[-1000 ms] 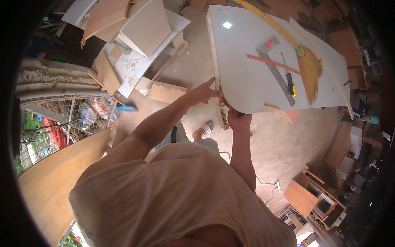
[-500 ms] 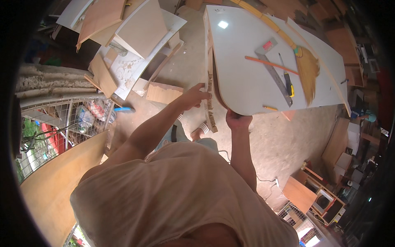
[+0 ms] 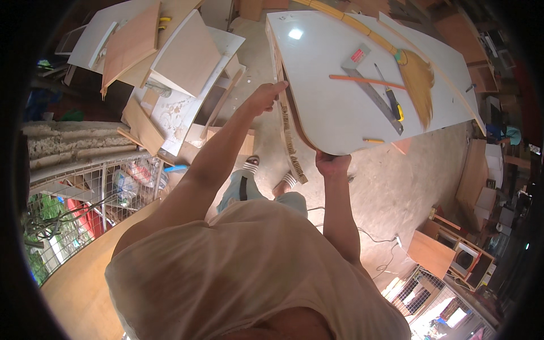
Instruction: The person assembles a curved wooden furniture piece. They align and secure a white panel to a curved wooden frame using a power drill, then cut a wooden strip on a table saw and attach it to the frame.
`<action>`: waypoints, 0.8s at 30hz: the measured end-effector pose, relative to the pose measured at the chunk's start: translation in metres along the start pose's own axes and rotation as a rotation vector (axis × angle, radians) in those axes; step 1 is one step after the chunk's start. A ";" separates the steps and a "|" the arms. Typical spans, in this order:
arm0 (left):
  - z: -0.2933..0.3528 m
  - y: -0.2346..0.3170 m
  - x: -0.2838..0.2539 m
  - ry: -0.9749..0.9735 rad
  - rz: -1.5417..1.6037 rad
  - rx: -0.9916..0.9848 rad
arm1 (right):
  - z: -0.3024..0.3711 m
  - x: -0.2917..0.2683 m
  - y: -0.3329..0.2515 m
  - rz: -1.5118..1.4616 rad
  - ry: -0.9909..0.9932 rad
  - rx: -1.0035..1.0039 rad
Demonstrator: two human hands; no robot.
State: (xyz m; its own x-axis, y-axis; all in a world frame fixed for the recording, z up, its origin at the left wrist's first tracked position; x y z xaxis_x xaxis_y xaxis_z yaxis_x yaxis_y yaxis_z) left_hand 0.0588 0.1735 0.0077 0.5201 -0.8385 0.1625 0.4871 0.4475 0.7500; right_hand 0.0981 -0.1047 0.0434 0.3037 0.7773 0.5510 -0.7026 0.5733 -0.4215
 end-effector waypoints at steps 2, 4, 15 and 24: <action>0.001 -0.005 -0.003 -0.022 0.033 -0.015 | -0.002 -0.003 0.001 -0.010 0.021 0.015; 0.014 -0.004 -0.006 -0.078 0.126 -0.025 | -0.008 -0.008 -0.002 -0.021 -0.012 -0.005; 0.023 -0.004 -0.109 -0.219 -0.144 -0.152 | -0.001 0.000 -0.003 0.030 -0.030 -0.046; 0.018 -0.009 -0.104 -0.175 -0.100 -0.085 | -0.018 -0.018 -0.009 0.070 0.034 -0.104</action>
State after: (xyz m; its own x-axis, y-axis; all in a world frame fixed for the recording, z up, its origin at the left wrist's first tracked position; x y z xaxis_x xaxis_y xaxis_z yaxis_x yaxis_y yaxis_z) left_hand -0.0120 0.2510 -0.0044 0.3399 -0.9179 0.2049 0.5913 0.3780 0.7123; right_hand 0.1105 -0.1195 0.0247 0.2796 0.8236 0.4935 -0.6525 0.5401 -0.5316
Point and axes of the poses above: each hand's wrist, its own z-axis away from the middle knuckle, its own x-axis out of the palm, y = z × x, the point moved 8 cm from there along -z, towards the middle knuckle, and after that the axes turned 5 degrees about -x, right-handed, at the moved point
